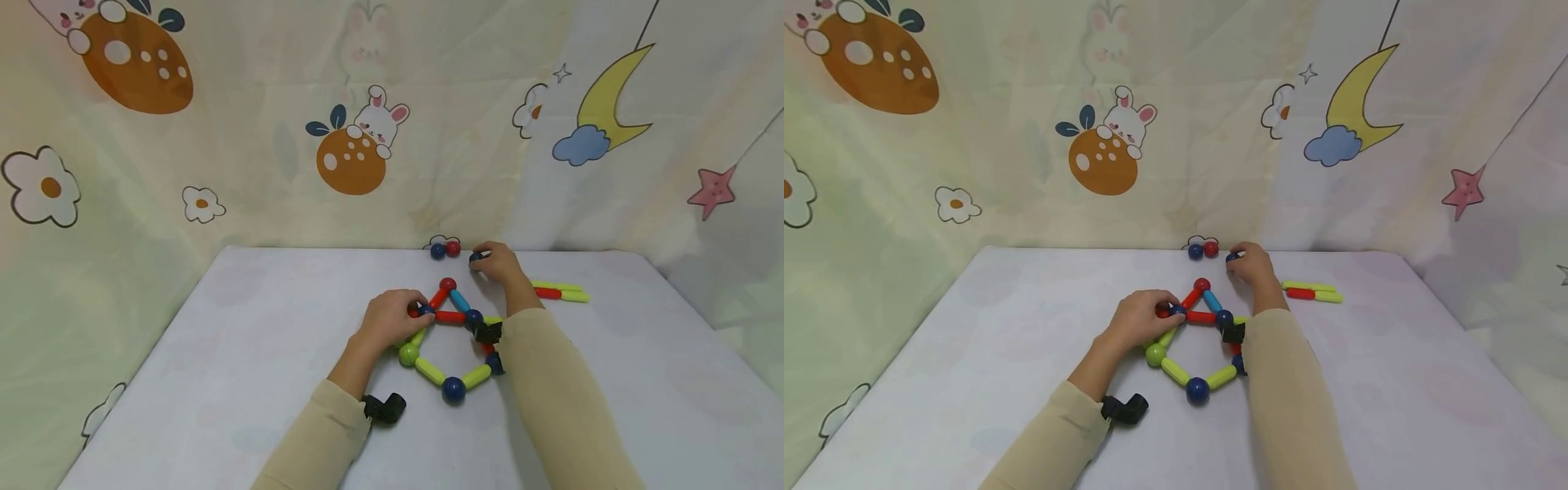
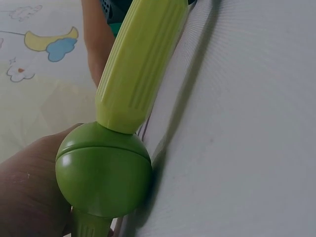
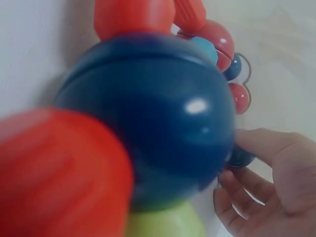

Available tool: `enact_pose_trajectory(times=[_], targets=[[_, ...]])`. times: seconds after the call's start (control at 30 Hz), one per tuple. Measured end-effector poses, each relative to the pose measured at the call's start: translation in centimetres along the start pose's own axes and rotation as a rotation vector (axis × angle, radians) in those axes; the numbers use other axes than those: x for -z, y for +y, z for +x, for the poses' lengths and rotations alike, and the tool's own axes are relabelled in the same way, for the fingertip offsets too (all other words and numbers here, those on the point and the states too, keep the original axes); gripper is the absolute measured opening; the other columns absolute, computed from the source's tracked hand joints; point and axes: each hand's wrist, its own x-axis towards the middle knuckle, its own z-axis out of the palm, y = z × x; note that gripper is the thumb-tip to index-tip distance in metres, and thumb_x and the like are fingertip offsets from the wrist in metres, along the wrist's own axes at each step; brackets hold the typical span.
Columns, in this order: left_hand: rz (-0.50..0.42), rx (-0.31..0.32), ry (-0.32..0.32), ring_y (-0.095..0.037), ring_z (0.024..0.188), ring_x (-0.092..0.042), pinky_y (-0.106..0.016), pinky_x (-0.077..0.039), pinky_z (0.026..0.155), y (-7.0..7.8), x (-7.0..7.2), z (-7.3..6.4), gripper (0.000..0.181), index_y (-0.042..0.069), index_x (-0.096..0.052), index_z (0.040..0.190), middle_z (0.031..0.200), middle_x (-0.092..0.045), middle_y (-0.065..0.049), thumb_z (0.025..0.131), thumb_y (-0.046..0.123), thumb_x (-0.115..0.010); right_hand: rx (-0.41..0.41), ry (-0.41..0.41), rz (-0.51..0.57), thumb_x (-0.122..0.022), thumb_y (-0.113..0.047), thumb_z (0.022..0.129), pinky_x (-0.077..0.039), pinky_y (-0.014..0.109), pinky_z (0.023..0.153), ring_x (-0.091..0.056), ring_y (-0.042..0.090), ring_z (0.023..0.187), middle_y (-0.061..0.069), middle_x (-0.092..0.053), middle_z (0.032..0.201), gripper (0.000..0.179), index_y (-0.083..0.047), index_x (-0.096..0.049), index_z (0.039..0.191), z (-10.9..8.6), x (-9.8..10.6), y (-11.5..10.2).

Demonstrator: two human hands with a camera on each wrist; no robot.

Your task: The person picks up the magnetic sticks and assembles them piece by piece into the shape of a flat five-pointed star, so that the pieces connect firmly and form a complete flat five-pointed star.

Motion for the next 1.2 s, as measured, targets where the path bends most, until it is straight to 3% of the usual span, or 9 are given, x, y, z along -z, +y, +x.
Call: enact_pose_trajectory(times=[0.23,0.4,0.67,0.97,1.2], targets=[[0.003,-0.008,-0.001,-0.013,0.084,-0.06,-0.029,-0.051,0.074,0.0,0.1,0.1,0.031,0.021,-0.076,0.115,0.093,-0.072,0.005,0.094,0.044,-0.073,-0.016,0.018,0.211,-0.06,-0.022,0.102,-0.053,0.048,0.103,-0.057,0.038,0.121,0.026,-0.05,0.146,0.052,-0.007,-0.049,0.15,-0.6,0.4,0.1],[-0.001,-0.013,0.006,-0.012,0.084,-0.061,-0.03,-0.051,0.073,0.1,-0.1,0.1,0.029,0.022,-0.077,0.113,0.093,-0.072,0.005,0.094,0.044,-0.072,0.03,0.033,0.292,-0.061,-0.023,0.102,-0.053,0.044,0.098,-0.059,0.038,0.122,0.024,-0.054,0.146,0.053,-0.007,-0.048,0.151,-1.2,0.9,-0.3],[-0.004,-0.005,0.0,-0.013,0.085,-0.06,-0.03,-0.05,0.074,0.0,-0.1,-0.1,0.029,0.022,-0.076,0.113,0.093,-0.072,0.005,0.094,0.043,-0.072,0.081,0.047,0.409,-0.058,-0.022,0.106,-0.05,0.051,0.109,-0.056,0.043,0.132,0.024,-0.054,0.146,0.053,-0.007,-0.044,0.154,-3.0,2.1,-1.5],[0.002,-0.001,-0.002,-0.014,0.086,-0.061,-0.031,-0.051,0.076,-0.1,0.5,-0.2,0.029,0.022,-0.076,0.114,0.094,-0.072,0.005,0.094,0.043,-0.072,0.081,0.041,0.424,-0.06,-0.026,0.105,-0.05,0.05,0.11,-0.057,0.043,0.132,0.021,-0.055,0.146,0.051,-0.011,-0.047,0.152,-5.1,3.4,-1.8],[-0.007,-0.009,-0.002,-0.014,0.085,-0.06,-0.031,-0.05,0.075,0.2,0.3,-0.4,0.03,0.021,-0.076,0.115,0.094,-0.072,0.004,0.095,0.043,-0.072,0.113,0.024,0.362,-0.06,-0.029,0.105,-0.051,0.05,0.108,-0.059,0.04,0.129,0.021,-0.055,0.145,0.053,-0.011,-0.047,0.152,-7.5,3.9,-0.8]])
